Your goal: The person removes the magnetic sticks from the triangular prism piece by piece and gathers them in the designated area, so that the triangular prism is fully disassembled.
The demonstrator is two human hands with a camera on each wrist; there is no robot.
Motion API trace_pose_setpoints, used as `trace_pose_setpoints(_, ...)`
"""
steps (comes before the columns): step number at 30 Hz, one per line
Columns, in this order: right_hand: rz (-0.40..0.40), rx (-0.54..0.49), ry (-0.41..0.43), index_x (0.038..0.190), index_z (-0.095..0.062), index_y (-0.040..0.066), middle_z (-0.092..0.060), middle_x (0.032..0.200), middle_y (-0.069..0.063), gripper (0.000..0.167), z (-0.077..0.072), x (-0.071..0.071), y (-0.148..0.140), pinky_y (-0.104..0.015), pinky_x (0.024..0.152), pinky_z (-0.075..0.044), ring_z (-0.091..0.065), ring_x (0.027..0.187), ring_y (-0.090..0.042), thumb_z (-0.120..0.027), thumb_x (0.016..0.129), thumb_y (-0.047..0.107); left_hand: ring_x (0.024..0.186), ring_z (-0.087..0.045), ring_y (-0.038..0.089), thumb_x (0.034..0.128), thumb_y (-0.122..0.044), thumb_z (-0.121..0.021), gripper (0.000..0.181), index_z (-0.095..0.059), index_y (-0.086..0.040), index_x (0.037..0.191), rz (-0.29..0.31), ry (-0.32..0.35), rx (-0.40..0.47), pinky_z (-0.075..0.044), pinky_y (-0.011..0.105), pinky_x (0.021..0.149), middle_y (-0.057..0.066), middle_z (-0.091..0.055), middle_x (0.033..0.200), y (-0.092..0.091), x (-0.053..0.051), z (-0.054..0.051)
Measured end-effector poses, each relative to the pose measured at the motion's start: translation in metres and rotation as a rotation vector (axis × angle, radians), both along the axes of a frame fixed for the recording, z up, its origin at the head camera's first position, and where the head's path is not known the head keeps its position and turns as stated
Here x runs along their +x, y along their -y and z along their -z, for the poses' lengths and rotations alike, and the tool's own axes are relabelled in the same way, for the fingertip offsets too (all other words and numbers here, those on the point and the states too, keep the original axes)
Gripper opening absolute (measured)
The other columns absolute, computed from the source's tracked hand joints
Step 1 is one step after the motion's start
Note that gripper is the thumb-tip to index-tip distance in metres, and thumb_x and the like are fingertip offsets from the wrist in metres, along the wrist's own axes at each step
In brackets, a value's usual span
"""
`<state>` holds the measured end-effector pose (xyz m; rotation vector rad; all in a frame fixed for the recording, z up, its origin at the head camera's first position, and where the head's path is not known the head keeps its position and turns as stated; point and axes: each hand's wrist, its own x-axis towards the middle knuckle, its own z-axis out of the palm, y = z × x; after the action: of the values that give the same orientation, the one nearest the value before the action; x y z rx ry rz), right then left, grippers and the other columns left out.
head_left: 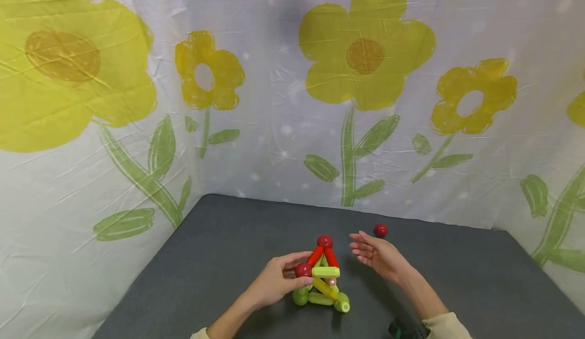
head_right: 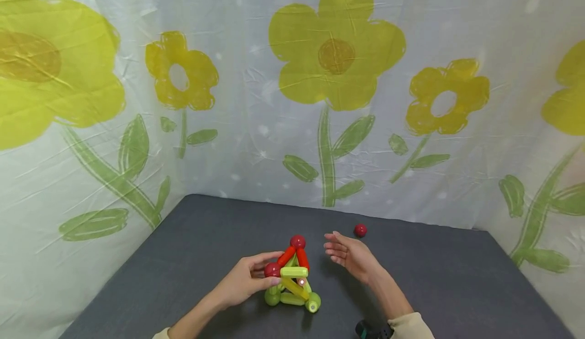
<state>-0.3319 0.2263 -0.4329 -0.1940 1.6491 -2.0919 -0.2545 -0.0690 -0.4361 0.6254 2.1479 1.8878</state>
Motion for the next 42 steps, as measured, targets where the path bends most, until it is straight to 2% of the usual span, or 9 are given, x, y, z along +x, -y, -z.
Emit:
trace_pose_setpoints(4,-0.114,0.007,-0.003,0.112,-0.065,0.011,-0.066,0.099,-0.002,0.028,-0.003,0.007,0.009,-0.025,0.083,-0.049,-0.063,0.091,-0.013,-0.043,0.104,0.027,0.098,-0.064,0.021,0.0868,-0.021,-0.073,0.054,-0.053,-0.006,0.135,-0.001,-0.002,0.000,-0.053,0.028,0.078,0.014,-0.061,0.122,0.000,0.000,0.000)
trace_pose_setpoints(10,-0.209,0.001,0.040,0.125,-0.056,-0.003,-0.066,0.101,-0.005,0.038,-0.011,0.020,0.023,-0.027,0.084,-0.050,-0.064,0.091,-0.014,-0.044,0.104,0.026,0.099,-0.064,0.021,0.0870,-0.021,-0.072,0.055,-0.053,-0.005,0.136,0.000,-0.014,-0.006,-0.053,0.028,0.078,0.014,-0.061,0.122,0.000,0.000,0.000)
trace_pose_setpoints(15,-0.210,0.050,0.051,0.127,-0.054,-0.006,-0.067,0.104,-0.008,0.042,-0.015,0.026,0.033,-0.029,0.082,-0.052,-0.066,0.088,-0.014,-0.049,0.101,0.027,0.098,-0.064,0.021,0.0870,-0.021,-0.073,0.055,-0.053,-0.005,0.136,0.000,-0.008,-0.003,-0.053,0.029,0.078,0.014,-0.061,0.122,0.000,0.000,-0.001)
trace_pose_setpoints(19,-0.215,0.078,0.039,0.125,-0.056,-0.005,-0.068,0.104,-0.010,0.042,-0.014,0.027,0.038,-0.030,0.081,-0.052,-0.068,0.089,-0.017,-0.052,0.100,0.028,0.099,-0.064,0.021,0.0866,-0.021,-0.073,0.055,-0.053,-0.007,0.136,-0.005,0.001,-0.004,-0.053,0.029,0.078,0.014,-0.060,0.123,0.000,0.000,-0.002)
trace_pose_setpoints(22,-0.220,0.084,0.044,0.128,-0.052,-0.009,-0.069,0.103,-0.010,0.046,-0.013,0.026,0.040,-0.031,0.080,-0.053,-0.068,0.090,-0.018,-0.053,0.100,0.027,0.099,-0.064,0.021,0.0868,-0.021,-0.073,0.055,-0.053,-0.007,0.136,-0.001,0.006,0.002,-0.053,0.029,0.078,0.014,-0.060,0.123,-0.001,0.000,-0.002)
trace_pose_setpoints(28,-0.208,0.114,0.048,0.133,-0.045,-0.013,-0.071,0.090,-0.005,0.056,-0.013,0.027,0.047,-0.025,0.073,-0.054,-0.069,0.079,-0.013,-0.056,0.098,0.030,0.099,-0.064,0.021,0.0875,-0.020,-0.072,0.055,-0.052,-0.006,0.136,0.009,0.007,0.013,-0.053,0.029,0.078,0.014,-0.061,0.121,0.000,0.000,-0.001)
trace_pose_setpoints(35,-0.181,0.123,0.062,0.125,-0.054,-0.007,-0.070,0.081,-0.002,0.045,-0.013,0.027,0.049,-0.021,0.062,-0.052,-0.067,0.067,-0.008,-0.059,0.096,0.027,0.098,-0.064,0.021,0.0872,-0.020,-0.072,0.056,-0.051,-0.007,0.137,0.012,0.021,0.014,-0.053,0.030,0.077,0.013,-0.061,0.121,0.000,0.000,-0.002)
trace_pose_setpoints(42,-0.194,0.135,0.048,0.124,-0.054,-0.006,-0.070,0.084,-0.003,0.042,-0.012,0.026,0.048,-0.021,0.064,-0.052,-0.066,0.069,-0.008,-0.058,0.096,0.026,0.099,-0.064,0.022,0.0872,-0.020,-0.072,0.056,-0.051,-0.007,0.137,0.011,0.026,0.016,-0.053,0.029,0.077,0.014,-0.061,0.122,0.000,0.000,-0.001)
